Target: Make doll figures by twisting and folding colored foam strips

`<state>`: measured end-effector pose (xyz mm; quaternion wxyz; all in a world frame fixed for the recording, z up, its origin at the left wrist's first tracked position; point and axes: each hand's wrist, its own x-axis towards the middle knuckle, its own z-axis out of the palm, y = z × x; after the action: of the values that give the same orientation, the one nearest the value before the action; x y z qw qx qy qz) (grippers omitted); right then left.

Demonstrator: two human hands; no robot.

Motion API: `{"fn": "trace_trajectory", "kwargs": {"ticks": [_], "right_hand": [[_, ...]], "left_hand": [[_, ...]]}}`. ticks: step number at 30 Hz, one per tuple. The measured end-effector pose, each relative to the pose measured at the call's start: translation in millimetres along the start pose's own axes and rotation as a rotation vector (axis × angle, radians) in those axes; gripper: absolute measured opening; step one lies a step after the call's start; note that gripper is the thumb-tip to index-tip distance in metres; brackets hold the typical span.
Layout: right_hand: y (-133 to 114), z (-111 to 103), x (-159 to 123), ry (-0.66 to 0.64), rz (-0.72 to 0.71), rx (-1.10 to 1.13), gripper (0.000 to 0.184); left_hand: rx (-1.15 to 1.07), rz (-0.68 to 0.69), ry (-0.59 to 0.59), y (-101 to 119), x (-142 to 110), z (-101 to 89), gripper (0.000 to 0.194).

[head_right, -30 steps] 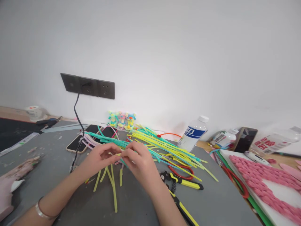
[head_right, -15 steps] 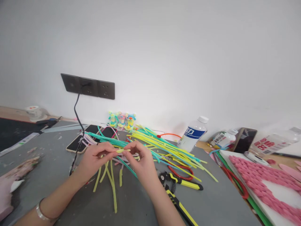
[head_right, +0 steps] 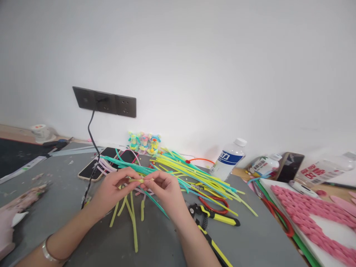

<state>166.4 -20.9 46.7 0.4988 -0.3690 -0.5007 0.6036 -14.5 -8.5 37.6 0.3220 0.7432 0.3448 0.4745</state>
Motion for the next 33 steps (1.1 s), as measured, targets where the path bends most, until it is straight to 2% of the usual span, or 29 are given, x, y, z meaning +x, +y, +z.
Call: {"fn": "trace_trajectory", "kwargs": {"ticks": [4,10,16,20,24,29,33], "right_hand": [[-2,-1,-2,-0.044,-0.017,-0.026,0.019],[-7,-7,-4,-0.144,-0.03,-0.081,0.022],[-8,-8,-4,-0.202,0.039,0.059,0.025],[-1,-1,-2,-0.129,0.008,0.169,0.032],[8,4,0,0.012,-0.04,0.08,0.032],[13,9,1,0.191,-0.134,0.003,0.031],[15,11,1,0.259,-0.171,-0.035,0.027]], "left_hand": [[-0.039,-0.022,-0.019,2,0,-1.6,0.012],[-0.029,0.102,-0.068,2,-2,-7.1,0.01],[-0.052,0.185,-0.125,2,-4,-7.0,0.008],[0.037,0.245,-0.067,2,-3,-6.4,0.011],[0.184,0.329,0.03,1,-1,-4.7,0.012],[0.255,0.325,0.087,0,-1,-1.4,0.012],[0.266,0.281,0.091,-1,-2,-0.7,0.01]]}}
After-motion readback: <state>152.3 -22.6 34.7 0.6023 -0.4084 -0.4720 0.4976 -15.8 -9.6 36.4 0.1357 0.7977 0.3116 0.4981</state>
